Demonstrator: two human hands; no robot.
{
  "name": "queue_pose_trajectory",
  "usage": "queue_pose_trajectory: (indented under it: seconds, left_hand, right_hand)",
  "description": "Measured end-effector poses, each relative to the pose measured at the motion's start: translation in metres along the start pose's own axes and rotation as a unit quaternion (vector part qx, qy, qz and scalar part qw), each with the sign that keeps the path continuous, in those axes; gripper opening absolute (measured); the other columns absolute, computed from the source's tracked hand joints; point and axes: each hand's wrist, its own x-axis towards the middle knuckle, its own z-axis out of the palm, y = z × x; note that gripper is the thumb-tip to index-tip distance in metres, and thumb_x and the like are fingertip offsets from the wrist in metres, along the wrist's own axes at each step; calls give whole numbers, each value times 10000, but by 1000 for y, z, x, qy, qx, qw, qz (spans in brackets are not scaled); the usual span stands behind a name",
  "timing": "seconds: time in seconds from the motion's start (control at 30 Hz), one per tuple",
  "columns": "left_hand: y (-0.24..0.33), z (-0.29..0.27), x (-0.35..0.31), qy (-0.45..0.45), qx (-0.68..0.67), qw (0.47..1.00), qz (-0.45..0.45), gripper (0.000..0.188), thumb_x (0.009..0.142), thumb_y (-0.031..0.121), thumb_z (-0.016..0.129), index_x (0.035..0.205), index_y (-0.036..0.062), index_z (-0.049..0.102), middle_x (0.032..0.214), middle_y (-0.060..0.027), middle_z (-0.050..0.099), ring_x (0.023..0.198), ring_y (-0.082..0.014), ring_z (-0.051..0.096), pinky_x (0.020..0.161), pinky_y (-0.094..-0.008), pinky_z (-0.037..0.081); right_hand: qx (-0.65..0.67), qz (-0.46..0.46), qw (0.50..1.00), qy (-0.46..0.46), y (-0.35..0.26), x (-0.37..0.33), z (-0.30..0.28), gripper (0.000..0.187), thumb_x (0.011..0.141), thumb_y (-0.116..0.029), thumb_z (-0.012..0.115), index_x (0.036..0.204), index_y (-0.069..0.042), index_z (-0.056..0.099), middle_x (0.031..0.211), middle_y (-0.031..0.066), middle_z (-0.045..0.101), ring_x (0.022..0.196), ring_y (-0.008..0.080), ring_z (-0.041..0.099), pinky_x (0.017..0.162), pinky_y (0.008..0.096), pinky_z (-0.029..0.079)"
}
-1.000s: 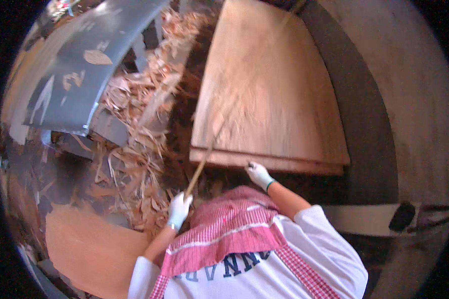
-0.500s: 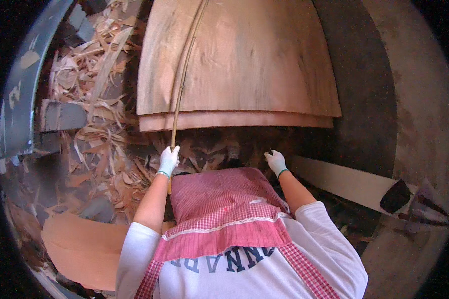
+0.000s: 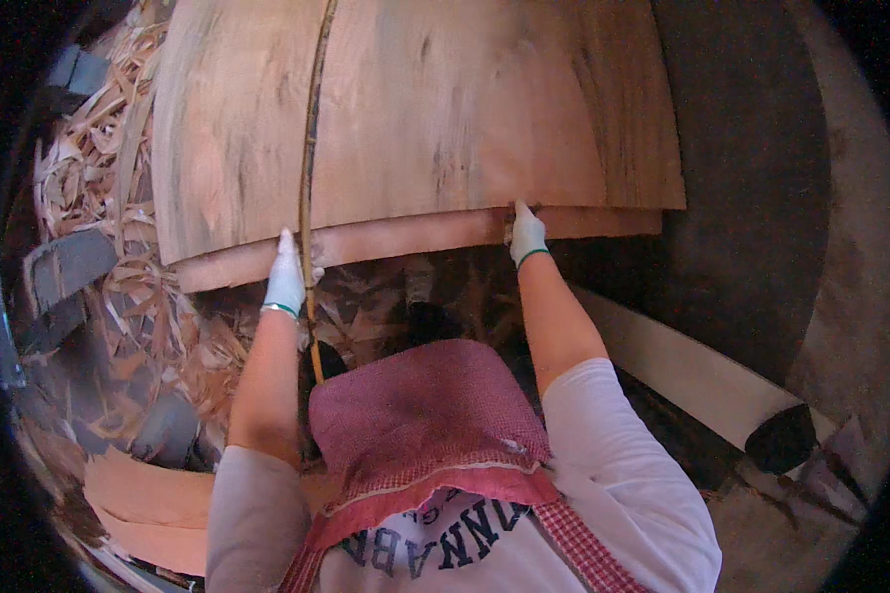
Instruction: The person processes large sheets of wood veneer by hand. They use a handheld blade to trim thin strips and damaged sections from the surface of stacked veneer sheets, peeling away the discarded material and using adhesive tape to secure parts of the sheets together. They move the large sheets to a nearby stack after finishing the surface work.
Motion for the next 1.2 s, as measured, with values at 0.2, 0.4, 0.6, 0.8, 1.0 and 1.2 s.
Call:
queue_pose_trajectory:
  seconds: [0.2, 0.4, 0.6, 0.8, 1.0, 1.2]
  left_hand:
    - [0, 13, 58, 176, 69, 982, 17, 550, 942, 589, 430, 934, 68, 608, 681, -64, 578, 514, -179, 534, 447, -327, 419]
    - [-11, -1, 80, 165, 80, 983, 33, 549, 946, 565, 455, 983, 39, 610, 783, -81, 604, 576, -190, 560, 462, -355, 452]
    - [-7, -20, 43, 58, 85, 993, 56, 538, 978, 489, 456, 1179, 0, 553, 1036, -123, 622, 849, -246, 618, 714, -413, 519]
    - [5, -25, -71, 45, 79, 996, -8, 557, 936, 570, 505, 986, 21, 582, 719, -93, 602, 550, -172, 576, 516, -288, 502]
    - [-51, -117, -148, 0, 157, 987, 33, 349, 941, 417, 591, 962, 69, 585, 663, -7, 532, 490, -130, 504, 449, -279, 429]
    - [-73, -260, -213, 193, 413, 871, 183, 513, 935, 504, 504, 981, 1, 594, 911, -263, 649, 875, -436, 613, 787, -490, 469]
  right_hand:
    - [73, 15, 997, 17, -7, 11, 30, 187, 903, -241, 624, 938, -75, 546, 687, 52, 508, 513, 164, 458, 429, 311, 366]
    - [67, -84, 992, 61, 41, 54, 33, 206, 882, -163, 636, 1025, -29, 570, 771, 46, 572, 598, 157, 522, 501, 322, 418]
    - [15, -19, 994, -106, 5, 2, -3, 320, 861, -387, 676, 975, -89, 641, 766, 45, 562, 588, 155, 491, 481, 324, 369]
    - [-68, 39, 994, -70, 29, -92, -45, 339, 925, -430, 591, 946, -92, 608, 700, 34, 566, 477, 118, 397, 405, 290, 294]
    - [-358, -12, 919, -163, 83, -163, -25, 442, 910, -377, 621, 984, 58, 602, 696, 100, 561, 587, 212, 527, 543, 380, 419]
    - [-459, -363, 756, -294, 100, -291, 115, 350, 908, -347, 625, 914, 0, 668, 728, 62, 593, 629, 156, 536, 583, 339, 433]
